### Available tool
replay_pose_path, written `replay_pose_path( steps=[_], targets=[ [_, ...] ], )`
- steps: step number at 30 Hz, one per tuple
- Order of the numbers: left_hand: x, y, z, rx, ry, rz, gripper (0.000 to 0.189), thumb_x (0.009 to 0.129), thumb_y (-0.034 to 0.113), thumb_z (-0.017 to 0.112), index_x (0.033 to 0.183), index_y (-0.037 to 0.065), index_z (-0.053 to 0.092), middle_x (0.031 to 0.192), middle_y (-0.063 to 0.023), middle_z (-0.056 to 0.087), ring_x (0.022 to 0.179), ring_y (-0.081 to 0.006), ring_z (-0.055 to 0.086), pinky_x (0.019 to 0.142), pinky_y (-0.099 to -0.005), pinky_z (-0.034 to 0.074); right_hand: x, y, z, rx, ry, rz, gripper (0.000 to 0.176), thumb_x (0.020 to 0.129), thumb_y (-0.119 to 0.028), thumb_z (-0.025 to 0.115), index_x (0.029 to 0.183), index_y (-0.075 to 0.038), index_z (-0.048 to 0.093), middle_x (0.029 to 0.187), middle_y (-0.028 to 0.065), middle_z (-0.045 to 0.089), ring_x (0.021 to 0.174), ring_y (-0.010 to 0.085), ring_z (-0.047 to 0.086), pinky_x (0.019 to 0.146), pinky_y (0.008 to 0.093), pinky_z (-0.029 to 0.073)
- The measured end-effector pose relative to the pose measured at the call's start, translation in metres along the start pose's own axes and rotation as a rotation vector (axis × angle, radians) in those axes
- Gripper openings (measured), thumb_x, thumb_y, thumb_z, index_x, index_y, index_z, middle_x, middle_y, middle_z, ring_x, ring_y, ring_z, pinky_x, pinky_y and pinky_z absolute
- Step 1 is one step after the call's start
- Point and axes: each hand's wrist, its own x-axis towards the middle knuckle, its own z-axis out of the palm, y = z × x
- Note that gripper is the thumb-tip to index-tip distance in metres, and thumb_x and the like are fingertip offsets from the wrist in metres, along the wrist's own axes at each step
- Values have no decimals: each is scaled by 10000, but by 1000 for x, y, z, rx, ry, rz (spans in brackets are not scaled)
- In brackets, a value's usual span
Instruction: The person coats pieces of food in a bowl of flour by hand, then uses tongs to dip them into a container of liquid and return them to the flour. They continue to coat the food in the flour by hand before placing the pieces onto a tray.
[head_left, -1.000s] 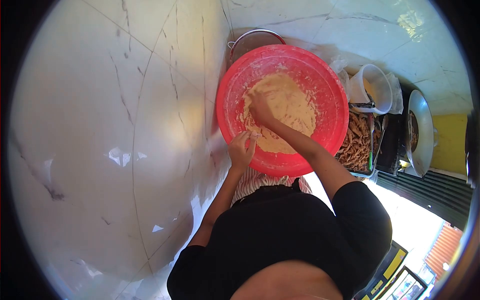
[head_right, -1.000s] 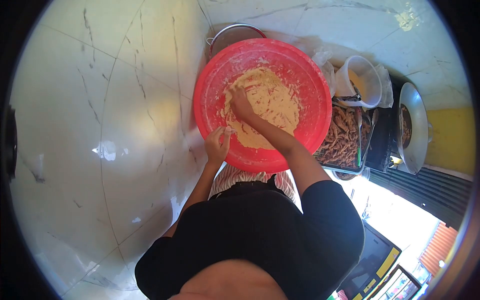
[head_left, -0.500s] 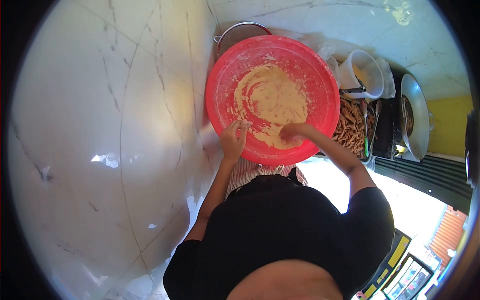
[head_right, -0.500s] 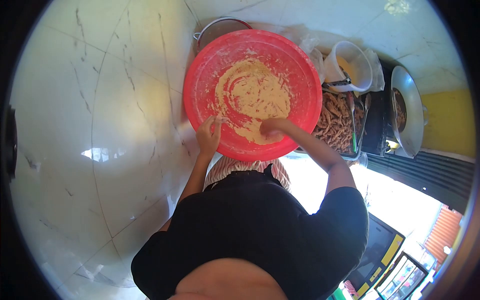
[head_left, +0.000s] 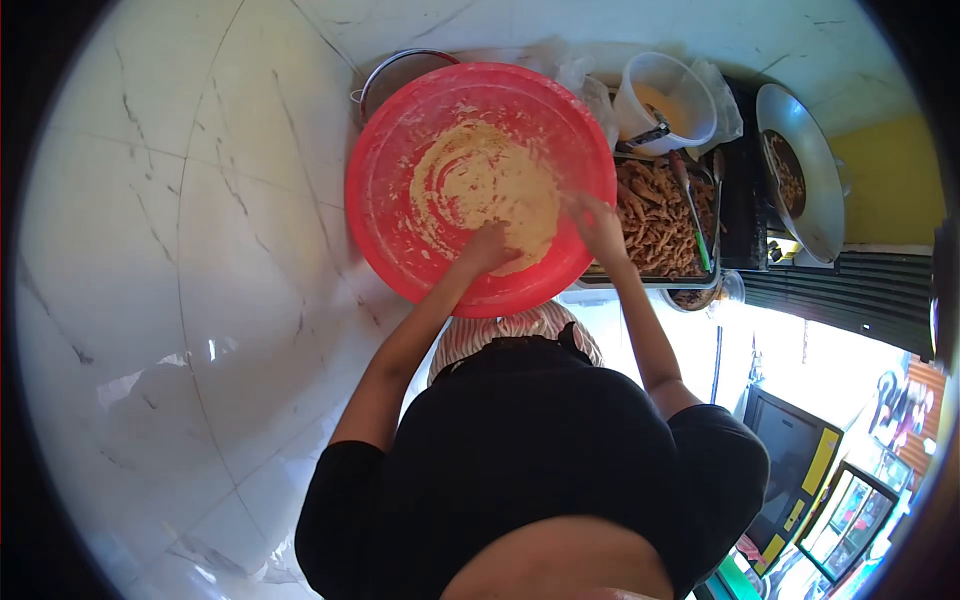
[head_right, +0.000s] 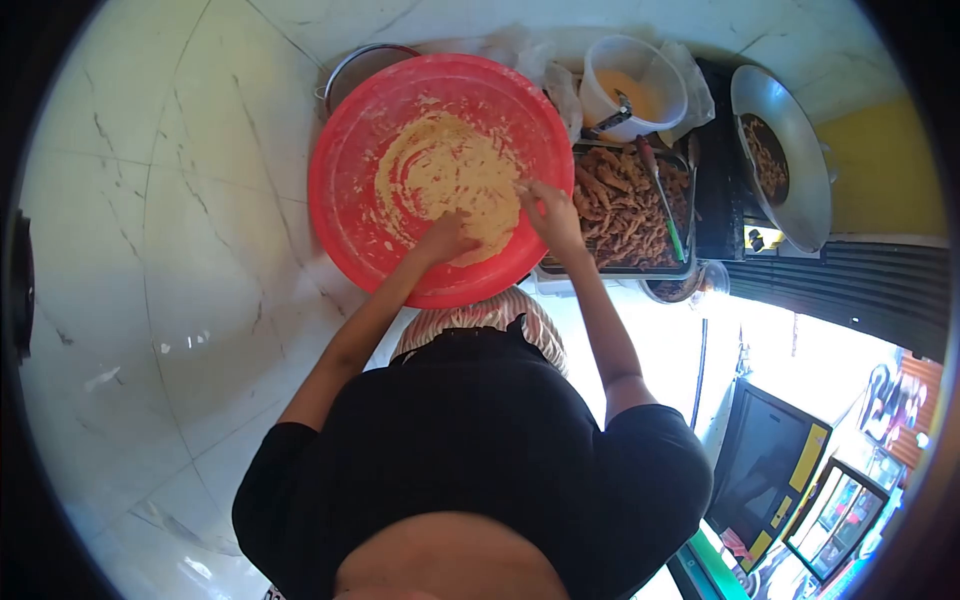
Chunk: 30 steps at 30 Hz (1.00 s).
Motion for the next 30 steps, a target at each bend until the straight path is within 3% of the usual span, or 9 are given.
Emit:
replay_pose_path(
  steps=[6,8,12,15,18,20,24,26,30],
  targets=[
    [27,24,54,490,-30,-150,724,658,389,691,1138,-54,379,1006,-283,518,1006,-350,517,845,-418,432,-8,-2,8,-119,128,-28,140,813,-160,584,934,-109,631,654,62,596,566,226,554,558,332,407],
    [37,26,31,182,-359,-126,671,685,411,643,1114,-57,426,1013,-262,534,980,-331,541,825,-398,442,-8,-3,7,-66,198,32,132,824,-151,564,928,-99,628,657,71,599,567,233,551,564,334,410],
    [54,-14,27,-212,-422,-36,630,703,440,605,1070,-59,489,1014,-230,560,950,-292,566,790,-369,455,-9,-5,3,33,140,96,162,857,-174,509,910,-49,597,716,114,599,664,322,555,604,389,422],
    [52,19,-16,-292,-450,-342,500,741,387,587,1008,-36,573,912,-155,619,821,-223,596,735,-318,456,-9,-1,2,18,121,69,159,866,-164,492,912,-50,595,700,112,594,656,319,547,601,390,417],
    [59,17,-29,-197,-297,-402,586,727,437,585,1027,-64,536,933,-205,590,903,-266,588,780,-365,458,-9,1,3,16,149,28,128,849,-117,518,911,-75,622,683,82,610,586,247,564,579,338,407],
    [79,-33,-8,-70,-135,-205,659,696,445,641,1100,-53,488,1020,-222,545,947,-295,564,800,-375,454,-9,1,4,39,159,39,125,850,-113,515,900,-68,620,680,80,608,591,246,566,590,337,406],
    [59,-11,5,271,13,-186,742,646,404,706,1180,-25,417,1164,-237,441,1074,-330,478,815,-392,453,-9,3,6,27,157,26,128,852,-116,513,905,-68,619,663,80,600,589,245,562,591,334,402],
    [46,12,5,481,179,-1,795,591,342,745,1202,-8,377,1217,-229,363,1138,-339,395,837,-407,436,-9,4,6,-4,151,33,131,855,-117,509,907,-69,619,645,78,591,585,241,558,589,332,398],
    [40,7,28,419,146,73,701,582,261,737,1140,-13,413,1134,-213,401,1090,-348,403,835,-412,429,-12,1,7,18,119,75,133,858,-122,507,899,-67,622,642,75,589,584,237,558,592,333,399]
  ],
)
